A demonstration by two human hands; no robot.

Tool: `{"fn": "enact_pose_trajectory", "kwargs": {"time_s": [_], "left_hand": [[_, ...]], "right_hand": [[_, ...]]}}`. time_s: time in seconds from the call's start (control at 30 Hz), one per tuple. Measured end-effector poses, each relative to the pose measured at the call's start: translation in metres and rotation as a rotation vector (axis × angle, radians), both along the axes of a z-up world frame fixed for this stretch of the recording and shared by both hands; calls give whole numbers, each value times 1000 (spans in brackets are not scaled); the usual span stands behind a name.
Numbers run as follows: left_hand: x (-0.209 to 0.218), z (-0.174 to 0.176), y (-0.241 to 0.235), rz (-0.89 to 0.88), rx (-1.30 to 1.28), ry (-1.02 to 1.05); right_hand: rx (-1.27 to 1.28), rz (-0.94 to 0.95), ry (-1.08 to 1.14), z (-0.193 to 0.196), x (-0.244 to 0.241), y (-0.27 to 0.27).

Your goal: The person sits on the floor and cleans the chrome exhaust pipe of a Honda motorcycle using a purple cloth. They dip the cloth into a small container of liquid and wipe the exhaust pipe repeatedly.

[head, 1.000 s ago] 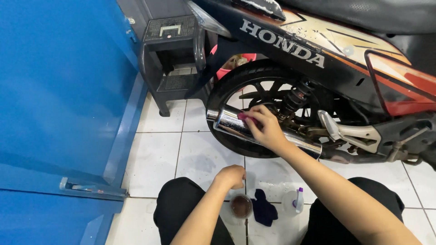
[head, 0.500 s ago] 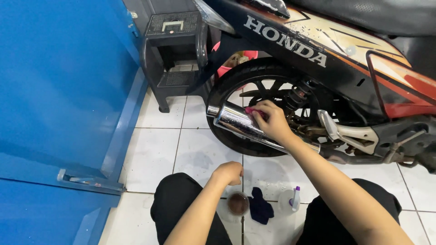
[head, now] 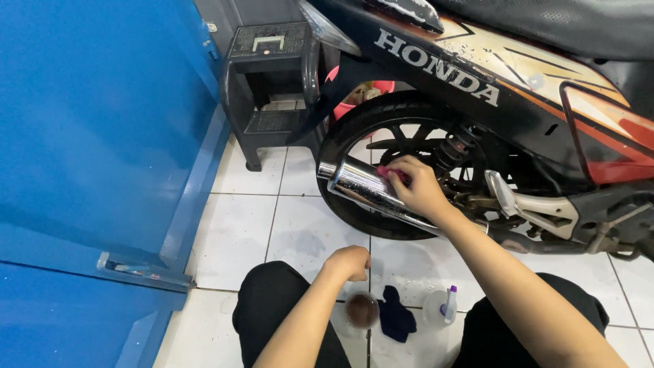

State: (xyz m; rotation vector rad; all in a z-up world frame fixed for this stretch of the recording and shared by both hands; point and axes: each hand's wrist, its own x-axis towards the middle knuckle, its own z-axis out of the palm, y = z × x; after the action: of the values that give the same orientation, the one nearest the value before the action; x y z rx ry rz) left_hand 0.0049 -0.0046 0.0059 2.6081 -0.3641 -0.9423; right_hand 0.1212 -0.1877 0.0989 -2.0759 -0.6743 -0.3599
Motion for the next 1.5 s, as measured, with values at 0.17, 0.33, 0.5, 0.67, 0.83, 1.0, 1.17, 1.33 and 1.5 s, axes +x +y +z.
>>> {"fn": "enact_pose_trajectory", "kwargs": {"time_s": [0.17, 0.33, 0.5, 0.67, 0.83, 1.0, 1.17, 1.33, 1.5], "left_hand": [[1, -13, -8, -7, 17, -11], [4, -9, -4, -26, -5, 20], [-1, 0, -7, -27, 16, 30], [2, -7, -6, -19, 27, 15], [6, -4, -12, -36, 36, -1], [0, -3, -9, -58, 46, 3], [-2, 10, -8, -14, -7, 19], [3, 12, -1, -21, 16, 21], [3, 13, -4, -25, -6, 47]], "right_hand": [[52, 22, 70, 20, 1, 16], [57, 51, 56, 19, 1, 13], [94, 3, 82, 13, 17, 30], [36, 10, 0, 22, 7, 32], [78, 5, 90, 22, 21, 55], [37, 114, -182, 40, -7, 58], [40, 58, -150, 26, 1, 51], [-54, 110, -232, 39, -15, 47], [-1, 11, -130, 44, -24, 45]]}}
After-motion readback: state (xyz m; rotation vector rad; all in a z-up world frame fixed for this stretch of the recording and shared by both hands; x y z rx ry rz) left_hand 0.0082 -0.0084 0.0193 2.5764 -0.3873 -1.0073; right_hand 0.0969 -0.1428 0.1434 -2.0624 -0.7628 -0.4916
